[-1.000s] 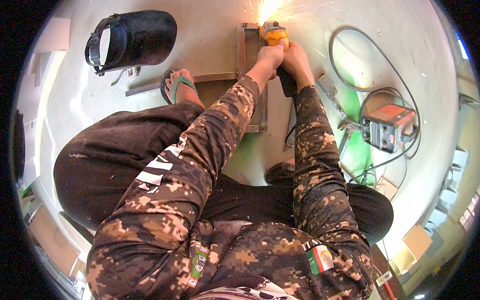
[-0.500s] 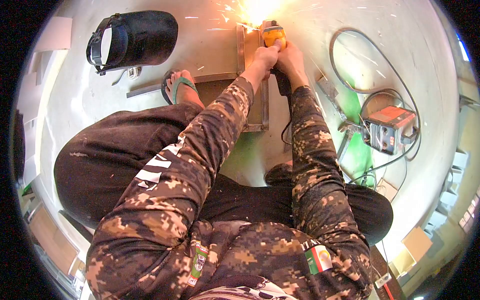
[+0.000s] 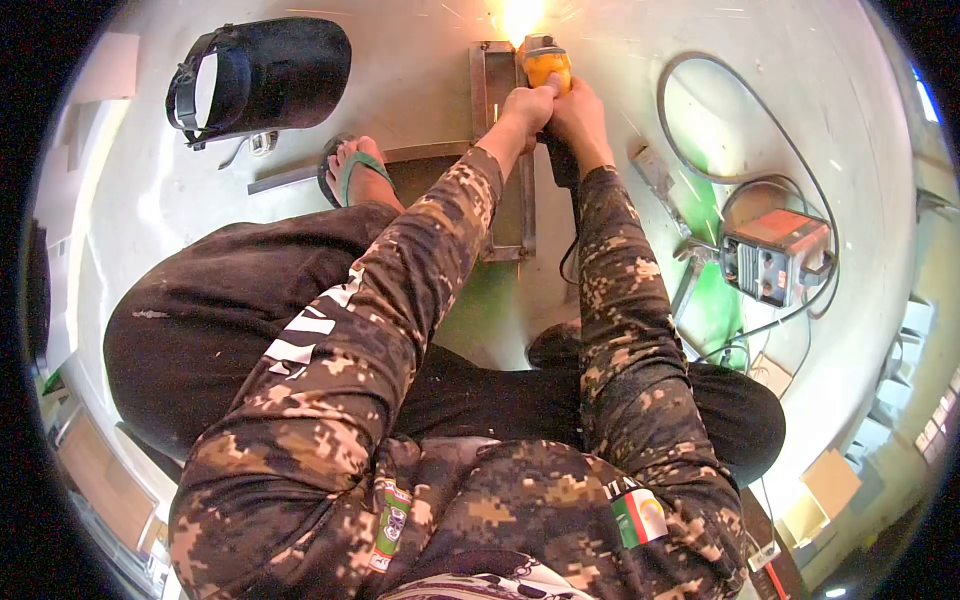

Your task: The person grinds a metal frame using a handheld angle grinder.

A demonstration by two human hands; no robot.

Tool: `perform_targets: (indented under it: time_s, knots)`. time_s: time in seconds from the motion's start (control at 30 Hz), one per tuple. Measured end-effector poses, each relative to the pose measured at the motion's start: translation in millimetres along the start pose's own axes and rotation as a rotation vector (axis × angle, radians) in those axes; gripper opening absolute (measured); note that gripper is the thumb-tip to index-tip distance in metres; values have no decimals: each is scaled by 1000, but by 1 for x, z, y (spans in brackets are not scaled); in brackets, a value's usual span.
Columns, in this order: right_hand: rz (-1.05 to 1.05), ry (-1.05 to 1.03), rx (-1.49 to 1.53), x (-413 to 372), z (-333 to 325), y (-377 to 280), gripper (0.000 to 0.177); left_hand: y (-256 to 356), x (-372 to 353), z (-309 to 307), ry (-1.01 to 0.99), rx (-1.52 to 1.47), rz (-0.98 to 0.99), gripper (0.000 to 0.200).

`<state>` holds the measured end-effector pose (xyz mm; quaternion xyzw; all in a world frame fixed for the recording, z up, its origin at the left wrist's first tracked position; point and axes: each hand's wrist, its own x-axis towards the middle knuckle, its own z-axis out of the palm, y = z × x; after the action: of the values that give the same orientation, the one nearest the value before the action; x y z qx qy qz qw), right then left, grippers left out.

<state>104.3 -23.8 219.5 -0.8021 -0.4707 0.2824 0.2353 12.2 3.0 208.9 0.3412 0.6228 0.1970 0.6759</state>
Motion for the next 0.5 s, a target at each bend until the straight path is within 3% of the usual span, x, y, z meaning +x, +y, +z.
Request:
perform_targets:
  time_s: [0.5]
  knots:
    - [47, -3, 27, 7, 7, 3, 43, 5, -1, -2, 16, 2, -26, 71]
